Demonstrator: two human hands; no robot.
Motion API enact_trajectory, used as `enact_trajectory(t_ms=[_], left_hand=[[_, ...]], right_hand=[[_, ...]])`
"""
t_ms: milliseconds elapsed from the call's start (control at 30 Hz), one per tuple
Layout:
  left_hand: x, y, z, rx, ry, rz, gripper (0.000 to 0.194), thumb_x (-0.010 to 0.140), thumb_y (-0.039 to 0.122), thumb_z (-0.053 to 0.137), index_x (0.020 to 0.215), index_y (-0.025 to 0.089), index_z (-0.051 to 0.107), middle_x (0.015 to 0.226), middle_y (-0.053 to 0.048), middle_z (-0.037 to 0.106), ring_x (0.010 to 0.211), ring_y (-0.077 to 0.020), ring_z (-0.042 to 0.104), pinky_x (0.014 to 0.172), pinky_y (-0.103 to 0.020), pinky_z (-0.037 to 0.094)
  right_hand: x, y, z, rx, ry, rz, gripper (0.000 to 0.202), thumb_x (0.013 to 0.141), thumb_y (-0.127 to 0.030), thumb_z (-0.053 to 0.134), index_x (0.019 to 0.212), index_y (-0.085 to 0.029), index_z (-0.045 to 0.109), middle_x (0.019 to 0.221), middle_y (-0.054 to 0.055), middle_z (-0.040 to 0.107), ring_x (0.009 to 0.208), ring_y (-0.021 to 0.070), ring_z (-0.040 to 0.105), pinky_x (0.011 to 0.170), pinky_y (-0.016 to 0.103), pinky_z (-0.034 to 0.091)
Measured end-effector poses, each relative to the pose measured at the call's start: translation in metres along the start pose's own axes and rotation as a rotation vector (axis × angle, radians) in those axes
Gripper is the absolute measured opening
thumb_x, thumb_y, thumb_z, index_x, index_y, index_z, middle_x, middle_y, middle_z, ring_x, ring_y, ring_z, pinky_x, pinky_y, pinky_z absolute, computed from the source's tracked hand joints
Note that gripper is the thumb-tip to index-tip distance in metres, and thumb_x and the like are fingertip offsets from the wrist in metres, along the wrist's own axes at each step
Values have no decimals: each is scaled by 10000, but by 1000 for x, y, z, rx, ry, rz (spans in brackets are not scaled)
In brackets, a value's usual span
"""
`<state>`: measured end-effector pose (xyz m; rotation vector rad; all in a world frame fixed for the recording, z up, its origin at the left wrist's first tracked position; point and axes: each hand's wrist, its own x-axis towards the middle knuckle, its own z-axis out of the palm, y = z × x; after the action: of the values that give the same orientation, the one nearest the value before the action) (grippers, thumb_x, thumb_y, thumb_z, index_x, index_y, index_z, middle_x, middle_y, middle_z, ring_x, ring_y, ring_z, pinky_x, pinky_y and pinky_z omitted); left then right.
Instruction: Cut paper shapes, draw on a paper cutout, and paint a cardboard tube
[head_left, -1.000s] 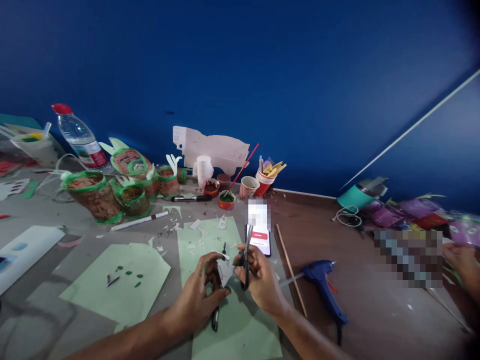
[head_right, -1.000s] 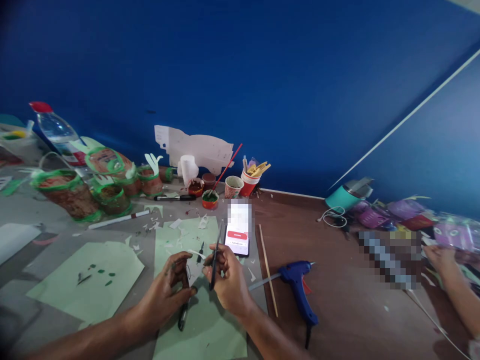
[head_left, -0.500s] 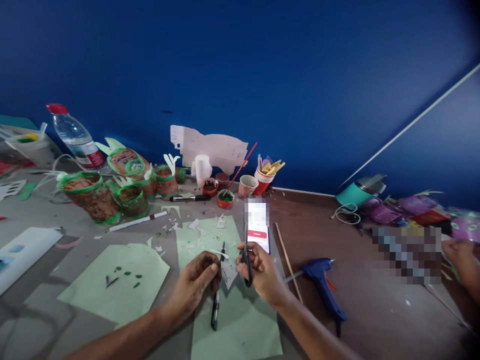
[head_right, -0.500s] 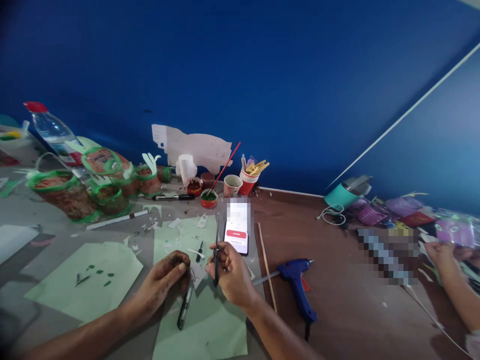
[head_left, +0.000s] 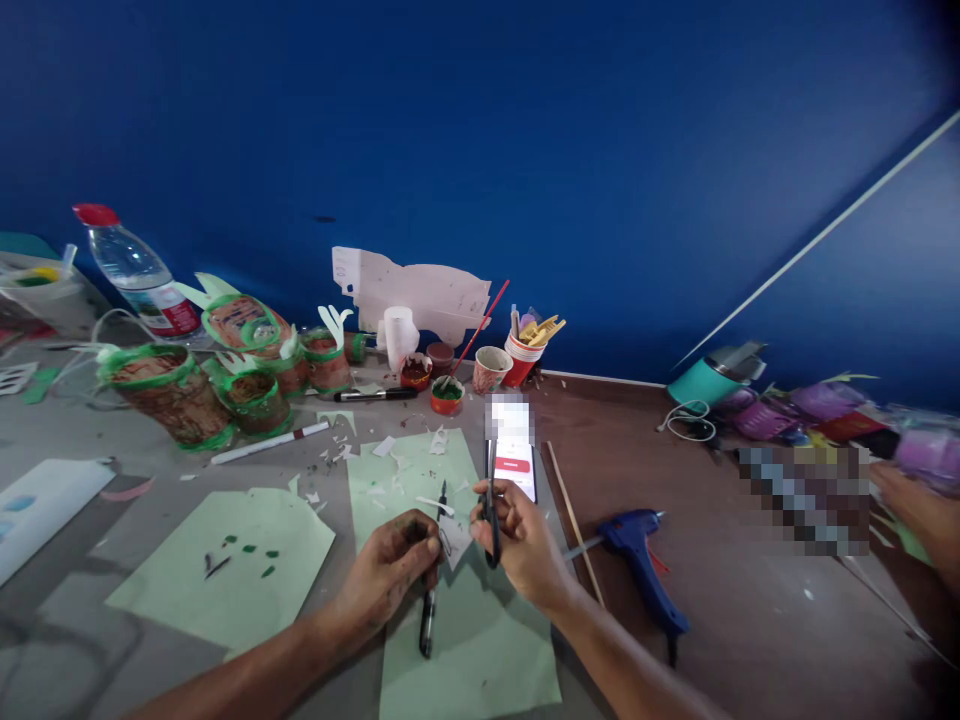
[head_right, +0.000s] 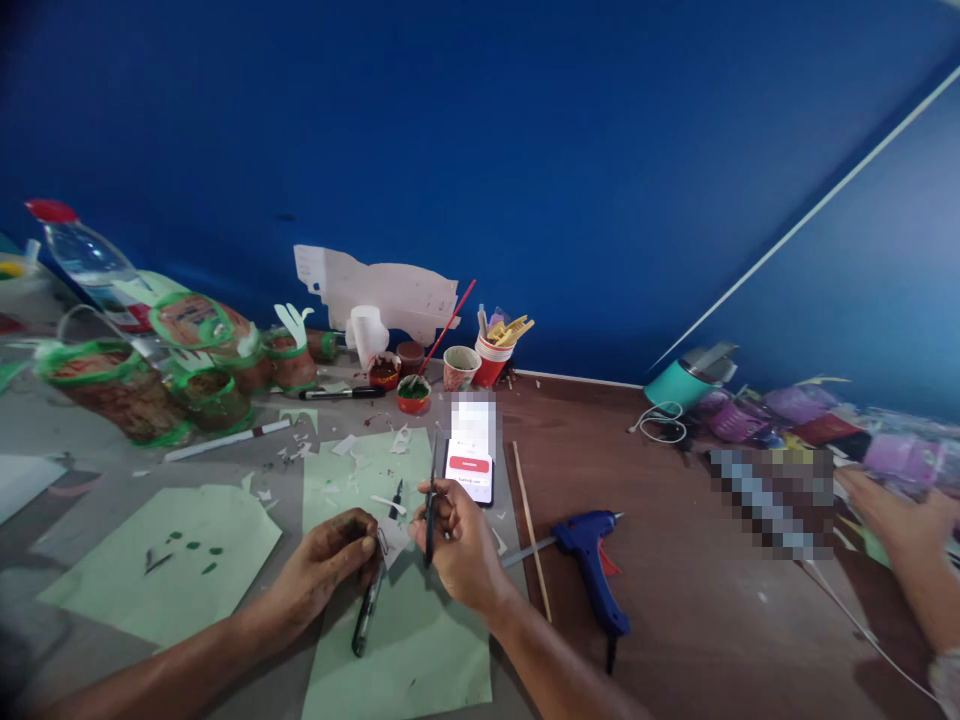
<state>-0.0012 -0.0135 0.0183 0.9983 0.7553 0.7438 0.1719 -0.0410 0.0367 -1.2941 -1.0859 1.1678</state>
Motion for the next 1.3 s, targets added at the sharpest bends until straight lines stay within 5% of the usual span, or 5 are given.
enact_trajectory(t_ms=[533, 700, 867, 1300], left_hand=[[4, -6, -2, -35, 107, 66, 348, 748, 485, 666, 691, 176, 516, 517, 45, 501, 469, -86, 417, 476, -207, 308], [4, 0, -5, -19, 236, 128, 307, 787, 450, 635, 689, 178, 528, 525, 33, 520, 521, -105, 458, 551, -223, 356], [5, 5, -5, -42, 254, 125, 329, 777, 482, 633, 702, 181, 525, 522, 37, 524, 515, -99, 434, 538, -214, 346], [5, -1, -6, -150, 194, 97, 273, 805, 434, 630, 747, 185, 536, 529, 34, 540, 509, -92, 451, 536, -203, 347]], right_hand=[[-5, 0, 1, 34, -81, -20, 347, 690, -297, 717, 978, -208, 545, 737, -6, 559, 638, 122, 520, 538, 211, 402], [-12, -5, -3, -248, -264, -47, 290, 740, -250, 629, 1015, -208, 546, 665, -43, 460, 529, 95, 379, 472, 207, 295], [-15, -9, -1, -576, -310, -94, 274, 705, -190, 628, 971, -203, 563, 611, -57, 446, 530, 101, 380, 480, 210, 266], [-19, -6, 8, -649, -394, -53, 196, 705, -204, 622, 890, -185, 559, 579, -66, 429, 504, 86, 362, 459, 199, 235]])
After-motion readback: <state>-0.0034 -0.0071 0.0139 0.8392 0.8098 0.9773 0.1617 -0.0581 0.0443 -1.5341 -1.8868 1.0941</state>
